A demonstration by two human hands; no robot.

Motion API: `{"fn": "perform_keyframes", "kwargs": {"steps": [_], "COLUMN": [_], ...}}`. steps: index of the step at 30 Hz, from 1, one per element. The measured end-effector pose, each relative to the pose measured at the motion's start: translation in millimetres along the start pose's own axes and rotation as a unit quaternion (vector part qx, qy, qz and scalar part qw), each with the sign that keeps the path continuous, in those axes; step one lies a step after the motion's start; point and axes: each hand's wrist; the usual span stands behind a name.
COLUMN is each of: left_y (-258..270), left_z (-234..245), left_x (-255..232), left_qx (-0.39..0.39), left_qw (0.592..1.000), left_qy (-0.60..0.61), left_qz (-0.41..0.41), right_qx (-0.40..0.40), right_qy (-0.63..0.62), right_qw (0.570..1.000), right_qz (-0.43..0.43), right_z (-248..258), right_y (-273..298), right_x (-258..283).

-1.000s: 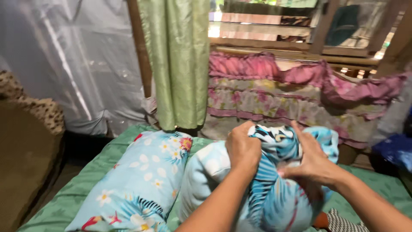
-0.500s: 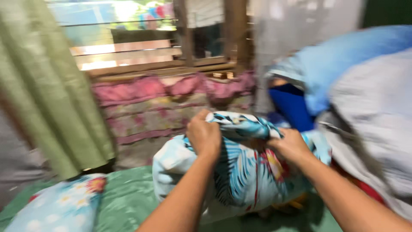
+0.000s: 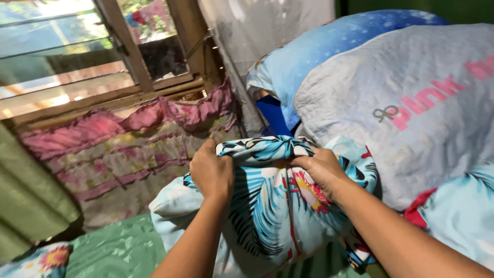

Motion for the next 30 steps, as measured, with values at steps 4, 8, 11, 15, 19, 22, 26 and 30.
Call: {"fn": "perform_keyframes", "kwargs": {"steps": [4,8,11,15,19,22,26,30], "left_y": [14,34,48,64,93,118,141,146], "left_z": [5,6,12,28,53,73,91,106], "left_x": [6,9,12,18,31,43,50,54], "left_qx": [0.004,-0.055,-0.066,-0.009,0.022,0.13,0.195,0.199], "left_qw": [0.998,0.995,0.99,0.988,0.984,0.966,0.943,0.933], "left_qy": [-0.049,-0.081,-0.109,-0.152,-0.148,-0.138,-0.184,-0.245], "left_qz": [0.041,-0.017,-0.062,-0.021,0.096,0.173,0.196,0.17], "right_qx": [0.007,0.035,0.034,0.019,0.106,0.107,0.218,0.313], "right_qy": [-0.068,-0.189,-0.196,-0.204,-0.236,-0.186,-0.196,-0.184], "right_qw": [0.997,0.98,0.979,0.974,0.958,0.967,0.935,0.906], "right_qz": [-0.037,-0.042,-0.043,-0.093,-0.124,-0.141,-0.198,-0.217], "right_z": [-4,-5,-7,-14,-54,-76,-106,-133], "right_y": [-10,-24,-35,-56,-72,-72,-66,-55], "right_x": [-9,-17,-20,-14,-3,-1,2,5]}}
Point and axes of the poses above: each hand's wrist, its own y-axis away from the middle knuckle, its own z-axis out of the back of the hand, x = y × z, and after that the axes turned 8 degrees about x, right-handed
